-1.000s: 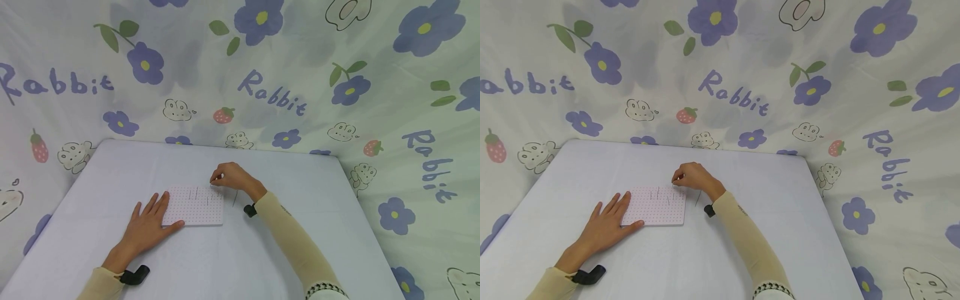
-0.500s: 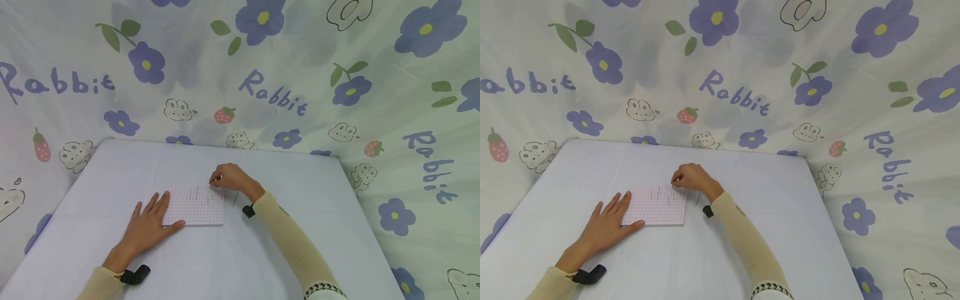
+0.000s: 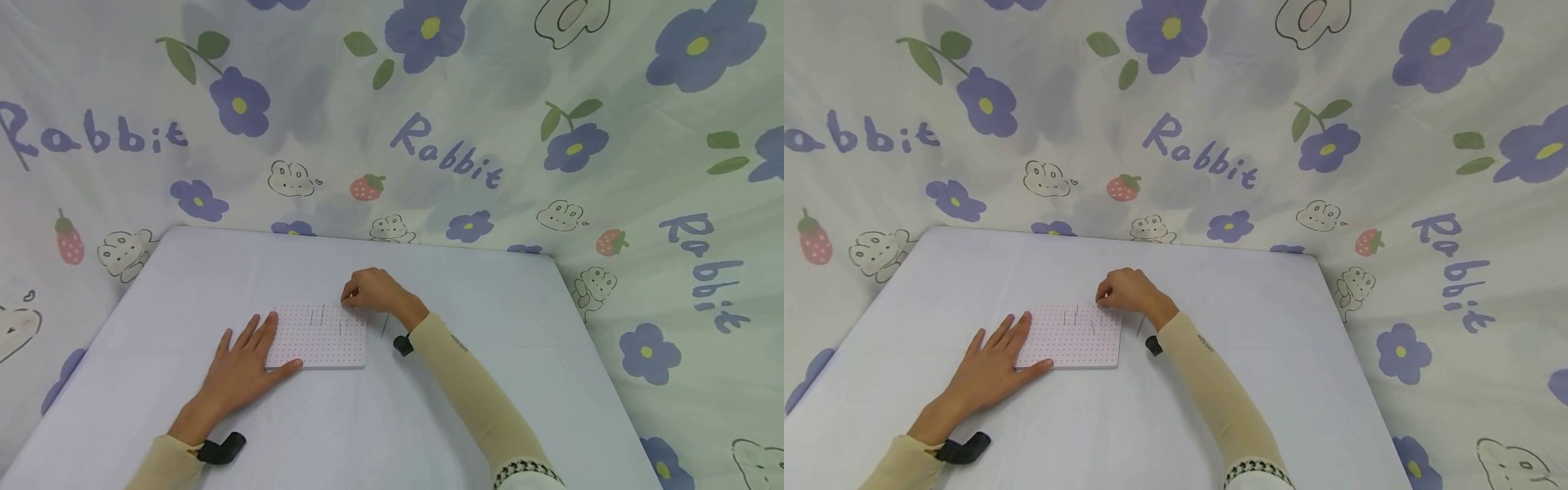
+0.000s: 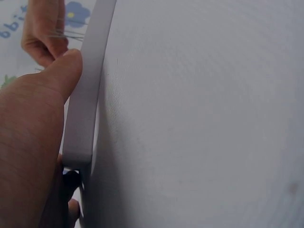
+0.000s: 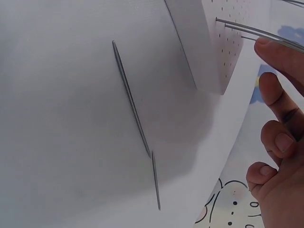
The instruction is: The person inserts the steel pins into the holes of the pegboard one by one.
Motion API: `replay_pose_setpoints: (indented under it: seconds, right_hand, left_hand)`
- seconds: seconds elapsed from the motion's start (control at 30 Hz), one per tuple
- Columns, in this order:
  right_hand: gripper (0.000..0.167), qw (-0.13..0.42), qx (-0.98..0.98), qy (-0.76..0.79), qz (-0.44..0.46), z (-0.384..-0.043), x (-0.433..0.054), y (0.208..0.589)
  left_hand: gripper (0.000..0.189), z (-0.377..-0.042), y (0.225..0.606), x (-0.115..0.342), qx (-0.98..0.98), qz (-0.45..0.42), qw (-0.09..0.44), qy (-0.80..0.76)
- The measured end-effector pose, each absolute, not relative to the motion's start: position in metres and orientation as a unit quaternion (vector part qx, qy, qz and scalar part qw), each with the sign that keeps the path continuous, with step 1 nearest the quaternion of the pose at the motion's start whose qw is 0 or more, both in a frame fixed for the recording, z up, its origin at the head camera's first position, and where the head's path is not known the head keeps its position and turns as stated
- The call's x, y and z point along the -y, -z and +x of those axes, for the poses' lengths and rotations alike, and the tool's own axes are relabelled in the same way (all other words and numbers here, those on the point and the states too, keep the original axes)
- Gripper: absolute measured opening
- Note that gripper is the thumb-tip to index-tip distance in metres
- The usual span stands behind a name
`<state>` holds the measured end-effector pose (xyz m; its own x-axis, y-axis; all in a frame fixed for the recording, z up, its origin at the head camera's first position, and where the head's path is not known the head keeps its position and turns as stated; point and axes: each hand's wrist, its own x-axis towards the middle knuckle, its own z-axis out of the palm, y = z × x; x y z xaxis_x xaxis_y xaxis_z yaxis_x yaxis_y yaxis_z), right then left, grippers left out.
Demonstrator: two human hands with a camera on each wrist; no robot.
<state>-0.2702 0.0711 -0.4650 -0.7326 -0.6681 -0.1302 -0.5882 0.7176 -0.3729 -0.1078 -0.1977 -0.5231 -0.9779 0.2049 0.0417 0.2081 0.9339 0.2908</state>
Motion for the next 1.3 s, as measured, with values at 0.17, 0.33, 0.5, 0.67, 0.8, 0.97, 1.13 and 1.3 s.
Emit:
replay_pose_setpoints:
  seconds: [0.17, 0.33, 0.5, 0.67, 0.8, 0.97, 1.13, 1.3]
  right_hand:
    - [0.013, 0.132, -0.921, 0.149, -0.336, -0.27, -0.071, 0.464]
    - [0.024, 0.142, -0.926, 0.143, -0.32, -0.269, -0.075, 0.462]
    - [0.034, 0.139, -0.93, 0.139, -0.311, -0.268, -0.085, 0.458]
    - [0.044, 0.137, -0.934, 0.146, -0.297, -0.266, -0.096, 0.454]
    - [0.049, 0.145, -0.938, 0.149, -0.278, -0.264, -0.104, 0.454]
    - [0.051, 0.151, -0.94, 0.136, -0.275, -0.26, -0.116, 0.459]
    - [0.05, 0.158, -0.939, 0.107, -0.286, -0.254, -0.129, 0.471]
    - [0.044, 0.163, -0.94, 0.083, -0.287, -0.247, -0.139, 0.481]
  left_hand:
    - [0.112, -0.108, 0.521, 0.197, 0.983, -0.106, 0.006, 0.15]
    - [0.111, -0.108, 0.521, 0.197, 0.983, -0.106, 0.004, 0.151]
    - [0.111, -0.108, 0.522, 0.197, 0.983, -0.108, 0.005, 0.148]
    - [0.112, -0.108, 0.522, 0.198, 0.983, -0.108, 0.008, 0.148]
    - [0.112, -0.109, 0.523, 0.197, 0.982, -0.108, 0.004, 0.152]
    - [0.111, -0.11, 0.526, 0.198, 0.982, -0.11, 0.006, 0.155]
    - [0.111, -0.11, 0.527, 0.199, 0.982, -0.11, 0.014, 0.154]
    - [0.111, -0.11, 0.527, 0.199, 0.982, -0.11, 0.011, 0.153]
